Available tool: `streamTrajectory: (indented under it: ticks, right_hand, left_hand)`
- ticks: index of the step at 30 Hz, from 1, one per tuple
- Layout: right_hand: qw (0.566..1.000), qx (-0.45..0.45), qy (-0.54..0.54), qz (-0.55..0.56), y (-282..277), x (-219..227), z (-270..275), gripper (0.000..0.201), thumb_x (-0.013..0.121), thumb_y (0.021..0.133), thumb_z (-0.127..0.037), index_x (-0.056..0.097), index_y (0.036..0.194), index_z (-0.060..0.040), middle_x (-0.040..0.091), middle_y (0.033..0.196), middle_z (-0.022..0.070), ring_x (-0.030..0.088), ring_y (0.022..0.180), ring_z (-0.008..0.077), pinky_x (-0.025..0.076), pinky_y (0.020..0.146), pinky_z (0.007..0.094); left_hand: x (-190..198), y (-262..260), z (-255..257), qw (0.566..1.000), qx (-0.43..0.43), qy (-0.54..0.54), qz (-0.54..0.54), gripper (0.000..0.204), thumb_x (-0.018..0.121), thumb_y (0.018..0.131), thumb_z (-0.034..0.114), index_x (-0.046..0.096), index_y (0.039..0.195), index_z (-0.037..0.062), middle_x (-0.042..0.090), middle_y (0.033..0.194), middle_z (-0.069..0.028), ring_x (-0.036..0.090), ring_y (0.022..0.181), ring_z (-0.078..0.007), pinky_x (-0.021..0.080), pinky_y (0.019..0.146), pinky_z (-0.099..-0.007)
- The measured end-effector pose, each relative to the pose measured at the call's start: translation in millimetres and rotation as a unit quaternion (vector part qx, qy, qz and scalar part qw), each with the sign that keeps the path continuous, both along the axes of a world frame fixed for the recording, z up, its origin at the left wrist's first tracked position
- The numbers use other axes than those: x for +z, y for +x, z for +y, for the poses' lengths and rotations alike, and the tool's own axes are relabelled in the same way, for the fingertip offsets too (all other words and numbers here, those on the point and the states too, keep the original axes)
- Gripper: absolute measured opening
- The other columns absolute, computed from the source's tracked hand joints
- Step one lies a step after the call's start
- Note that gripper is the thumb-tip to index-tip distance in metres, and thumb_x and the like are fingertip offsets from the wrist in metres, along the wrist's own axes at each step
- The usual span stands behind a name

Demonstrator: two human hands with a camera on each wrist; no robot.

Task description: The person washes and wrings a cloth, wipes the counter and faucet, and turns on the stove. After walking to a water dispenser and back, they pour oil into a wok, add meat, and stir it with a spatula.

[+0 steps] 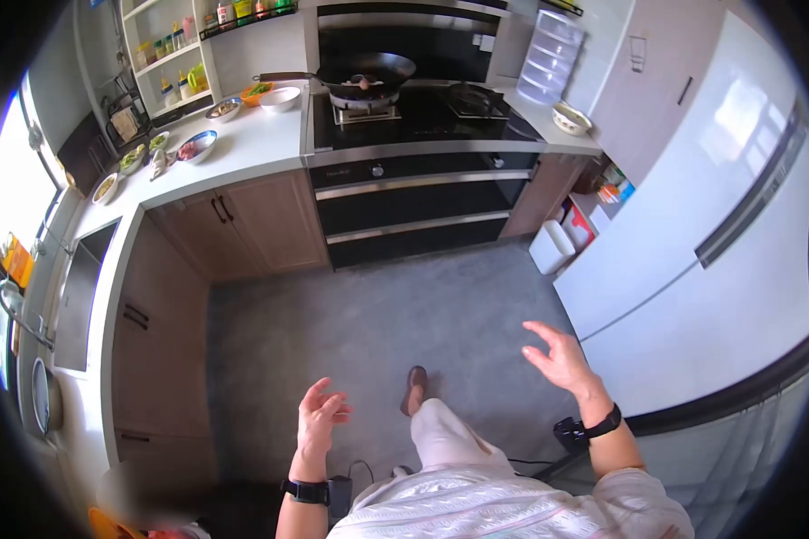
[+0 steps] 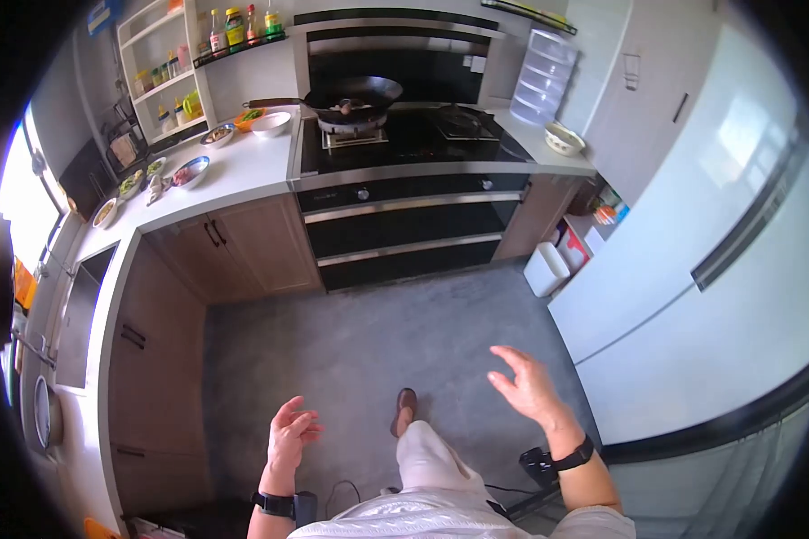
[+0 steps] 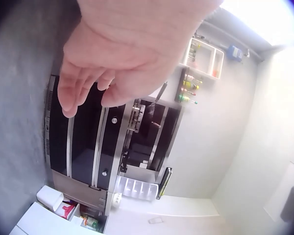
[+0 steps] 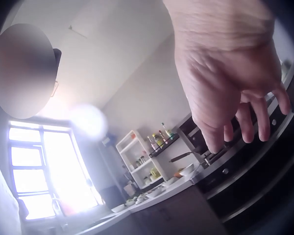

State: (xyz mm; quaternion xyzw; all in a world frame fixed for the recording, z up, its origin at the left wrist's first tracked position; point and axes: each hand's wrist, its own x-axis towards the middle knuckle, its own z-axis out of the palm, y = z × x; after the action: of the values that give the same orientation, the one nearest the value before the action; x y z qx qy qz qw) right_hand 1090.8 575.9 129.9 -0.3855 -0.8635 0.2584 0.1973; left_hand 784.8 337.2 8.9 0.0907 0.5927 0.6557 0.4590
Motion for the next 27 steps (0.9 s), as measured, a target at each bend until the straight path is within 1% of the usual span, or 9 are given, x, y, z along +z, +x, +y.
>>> streamTrajectory:
  ticks: [6, 8, 11, 14, 16, 18, 21, 24, 27]
  right_hand:
    - [1.000, 0.003, 0.001, -0.023, -112.4, 9.6, 156.9, 0.042, 0.066, 0.078, -0.014, 0.054, 0.117, -0.0030, 0.059, 0.113, 0.0176, 0.056, 0.105, 0.0318, 0.045, 0.089, 0.0351]
    - [0.990, 0.093, 0.101, 0.020, -174.3, 18.2, 208.9, 0.041, 0.065, 0.078, -0.017, 0.055, 0.116, -0.0053, 0.059, 0.112, 0.0170, 0.057, 0.101, 0.0345, 0.047, 0.085, 0.0376]
    - [0.980, 0.154, 0.126, 0.030, -272.2, 34.9, 274.8, 0.046, 0.065, 0.077, -0.017, 0.051, 0.120, -0.0067, 0.057, 0.114, 0.0162, 0.055, 0.103, 0.0337, 0.046, 0.087, 0.0381]
    - [0.965, 0.174, 0.191, 0.039, -368.9, 33.7, 351.0, 0.056, 0.066, 0.076, -0.018, 0.044, 0.127, -0.0102, 0.053, 0.121, 0.0137, 0.052, 0.109, 0.0321, 0.044, 0.089, 0.0440]
    - [0.965, 0.153, 0.210, 0.018, -423.4, 41.7, 385.5, 0.063, 0.066, 0.075, -0.018, 0.039, 0.131, -0.0130, 0.049, 0.127, 0.0121, 0.049, 0.112, 0.0311, 0.042, 0.088, 0.0481]
    - [0.961, 0.134, 0.243, -0.013, -469.8, 50.0, 410.5, 0.068, 0.068, 0.074, -0.019, 0.035, 0.133, -0.0160, 0.046, 0.130, 0.0114, 0.048, 0.113, 0.0319, 0.042, 0.086, 0.0474]
    - [0.953, 0.124, 0.274, -0.035, -525.0, 50.1, 445.8, 0.064, 0.069, 0.073, -0.020, 0.040, 0.130, -0.0176, 0.047, 0.129, 0.0117, 0.048, 0.112, 0.0317, 0.041, 0.086, 0.0470]
    - [0.925, 0.171, 0.330, -0.077, -556.0, 49.4, 463.8, 0.042, 0.070, 0.072, -0.026, 0.058, 0.110, -0.0147, 0.052, 0.121, 0.0124, 0.050, 0.109, 0.0308, 0.041, 0.085, 0.0452]
    - [0.912, 0.206, 0.354, -0.021, -570.1, 69.6, 474.9, 0.034, 0.069, 0.073, -0.025, 0.059, 0.103, -0.0120, 0.059, 0.107, 0.0119, 0.058, 0.092, 0.0308, 0.045, 0.077, 0.0404]
  left_hand:
    - [-0.4, -106.5, 89.7, 0.997, 0.076, 0.001, 0.017, 0.046, 0.058, 0.083, 0.006, 0.041, 0.125, -0.0023, 0.062, 0.092, -0.0144, 0.065, 0.068, -0.0213, 0.053, 0.055, -0.0275]
    - [9.1, -147.3, 114.1, 0.994, 0.106, 0.001, 0.018, 0.045, 0.058, 0.084, 0.005, 0.041, 0.124, -0.0020, 0.062, 0.092, -0.0145, 0.065, 0.067, -0.0217, 0.053, 0.054, -0.0272]
    - [18.2, -185.2, 136.3, 0.978, 0.201, 0.049, 0.004, 0.041, 0.057, 0.084, 0.002, 0.042, 0.122, -0.0007, 0.062, 0.091, -0.0141, 0.065, 0.066, -0.0222, 0.054, 0.053, -0.0271]
    - [8.5, -228.9, 156.2, 0.972, 0.233, 0.037, -0.008, 0.041, 0.055, 0.085, 0.001, 0.040, 0.123, -0.0003, 0.063, 0.086, -0.0154, 0.065, 0.065, -0.0244, 0.055, 0.049, -0.0274]
    - [0.9, -265.2, 172.3, 0.973, 0.231, 0.030, -0.009, 0.041, 0.055, 0.085, 0.001, 0.040, 0.123, 0.0000, 0.063, 0.086, -0.0152, 0.065, 0.064, -0.0244, 0.055, 0.049, -0.0275]
    - [-5.7, -301.9, 190.6, 0.974, 0.223, 0.020, -0.019, 0.041, 0.055, 0.084, 0.002, 0.041, 0.122, 0.0003, 0.063, 0.086, -0.0150, 0.065, 0.064, -0.0244, 0.055, 0.049, -0.0275]
    - [-0.6, -374.9, 236.2, 0.980, 0.198, 0.026, -0.001, 0.041, 0.056, 0.084, 0.002, 0.042, 0.122, 0.0000, 0.062, 0.087, -0.0133, 0.065, 0.064, -0.0216, 0.054, 0.049, -0.0264]
    - [14.2, -446.4, 283.3, 0.986, 0.160, 0.031, 0.022, 0.041, 0.056, 0.085, 0.003, 0.042, 0.123, 0.0001, 0.062, 0.089, -0.0134, 0.065, 0.064, -0.0209, 0.054, 0.050, -0.0264]
    - [31.5, -507.1, 327.4, 0.993, 0.110, 0.042, 0.029, 0.041, 0.054, 0.086, 0.004, 0.042, 0.125, -0.0003, 0.062, 0.092, -0.0142, 0.064, 0.066, -0.0207, 0.054, 0.052, -0.0265]
